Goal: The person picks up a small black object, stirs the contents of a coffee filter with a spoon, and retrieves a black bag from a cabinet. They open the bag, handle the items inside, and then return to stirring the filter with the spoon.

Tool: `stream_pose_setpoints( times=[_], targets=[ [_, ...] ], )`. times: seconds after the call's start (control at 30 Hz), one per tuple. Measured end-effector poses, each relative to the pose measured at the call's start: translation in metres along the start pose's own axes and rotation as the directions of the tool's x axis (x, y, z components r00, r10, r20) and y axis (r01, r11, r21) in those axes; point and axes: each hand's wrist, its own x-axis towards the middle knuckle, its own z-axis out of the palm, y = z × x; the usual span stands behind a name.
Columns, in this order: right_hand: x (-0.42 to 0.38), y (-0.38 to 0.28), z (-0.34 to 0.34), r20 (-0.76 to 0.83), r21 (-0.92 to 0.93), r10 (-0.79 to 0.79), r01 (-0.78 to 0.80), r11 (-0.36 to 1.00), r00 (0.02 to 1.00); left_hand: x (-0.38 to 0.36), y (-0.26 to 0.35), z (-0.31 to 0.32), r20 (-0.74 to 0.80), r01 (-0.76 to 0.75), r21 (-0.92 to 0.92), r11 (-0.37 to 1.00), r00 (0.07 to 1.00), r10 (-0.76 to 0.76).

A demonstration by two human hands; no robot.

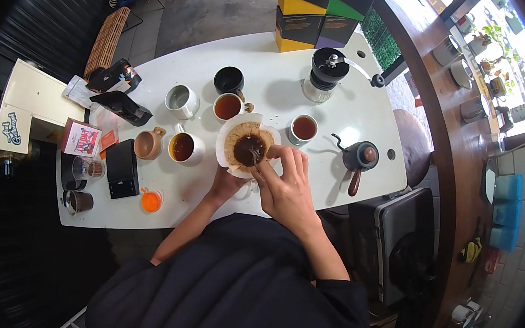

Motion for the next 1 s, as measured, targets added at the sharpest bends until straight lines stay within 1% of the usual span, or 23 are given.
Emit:
stream_pose_setpoints(
  times=[0.03, 0.07, 0.13, 0.17, 0.23, 0.27, 0.33, 0.47, 0.53, 0.6, 0.67, 0.7, 0.8, 0.87, 0.9, 1.0],
  targets=[
    [0.0, 0.0, 0.0, -0.005, 0.015, 0.013, -0.013, 1.0, 1.0, 0.0, -0.001, 0.0, 0.002, 0.017, -0.039, 0.999, 1.0, -0.017],
    [-0.001, 0.001, 0.001, -0.007, 0.014, 0.014, -0.014, 1.0, 1.0, -0.001, -0.003, 0.0, 0.004, 0.016, -0.039, 0.999, 1.0, -0.016],
    [-0.004, 0.006, 0.007, -0.019, 0.019, 0.087, -0.086, 0.996, 0.996, -0.002, -0.011, 0.0, 0.008, 0.016, 0.055, 0.998, 1.0, -0.016],
    [-0.004, 0.007, 0.009, -0.024, 0.018, 0.084, -0.084, 0.996, 0.996, -0.001, -0.014, 0.0, 0.009, 0.01, 0.057, 0.998, 1.0, -0.011],
    [-0.008, 0.007, 0.01, -0.058, -0.006, 0.14, -0.141, 0.99, 0.988, -0.002, -0.016, 0.001, 0.008, -0.001, 0.125, 0.992, 1.0, 0.0],
    [-0.008, 0.006, 0.008, -0.062, -0.008, 0.136, -0.137, 0.991, 0.989, -0.002, -0.016, 0.001, 0.007, -0.007, 0.126, 0.992, 1.0, 0.007],
    [-0.007, 0.005, 0.004, -0.067, -0.053, 0.151, -0.155, 0.987, 0.986, -0.001, -0.015, 0.003, 0.0, 0.024, 0.053, 0.998, 1.0, -0.025],
    [-0.007, 0.007, 0.0, -0.064, -0.078, 0.121, -0.126, 0.989, 0.991, -0.002, -0.018, 0.003, -0.028, -0.013, 0.07, 0.997, 1.0, 0.015],
    [-0.006, 0.009, 0.001, -0.021, -0.065, 0.093, -0.094, 0.993, 0.995, -0.001, -0.014, 0.001, -0.017, -0.026, 0.107, 0.994, 0.999, 0.027],
    [-0.005, 0.012, 0.004, -0.029, -0.054, 0.081, -0.082, 0.995, 0.996, 0.0, -0.011, 0.003, -0.03, -0.064, 0.081, 0.995, 0.997, 0.066],
    [-0.002, 0.014, 0.003, -0.027, -0.044, 0.052, -0.054, 0.998, 0.998, 0.001, -0.008, 0.003, -0.049, -0.023, -0.017, 1.0, 0.999, 0.022],
    [0.003, 0.012, 0.0, -0.061, -0.086, -0.011, 0.006, 0.996, 0.998, 0.001, -0.01, 0.003, -0.051, -0.033, -0.017, 0.999, 0.998, 0.032],
    [0.005, 0.006, -0.01, -0.105, -0.089, -0.054, 0.044, 0.995, 0.993, 0.003, -0.01, 0.003, -0.053, -0.07, 0.01, 0.998, 0.996, 0.07],
    [0.005, 0.003, -0.014, -0.125, -0.085, -0.068, 0.058, 0.995, 0.99, 0.001, -0.005, 0.002, -0.039, -0.032, -0.043, 0.999, 0.999, 0.03],
    [0.004, 0.002, -0.015, -0.127, -0.076, -0.073, 0.064, 0.995, 0.989, -0.001, -0.022, 0.001, -0.023, -0.051, 0.07, 0.996, 0.998, 0.052],
    [0.004, 0.001, -0.021, -0.12, -0.079, -0.105, 0.096, 0.992, 0.987, -0.001, -0.019, 0.004, -0.058, -0.068, 0.026, 0.997, 0.996, 0.069]
  ],
)
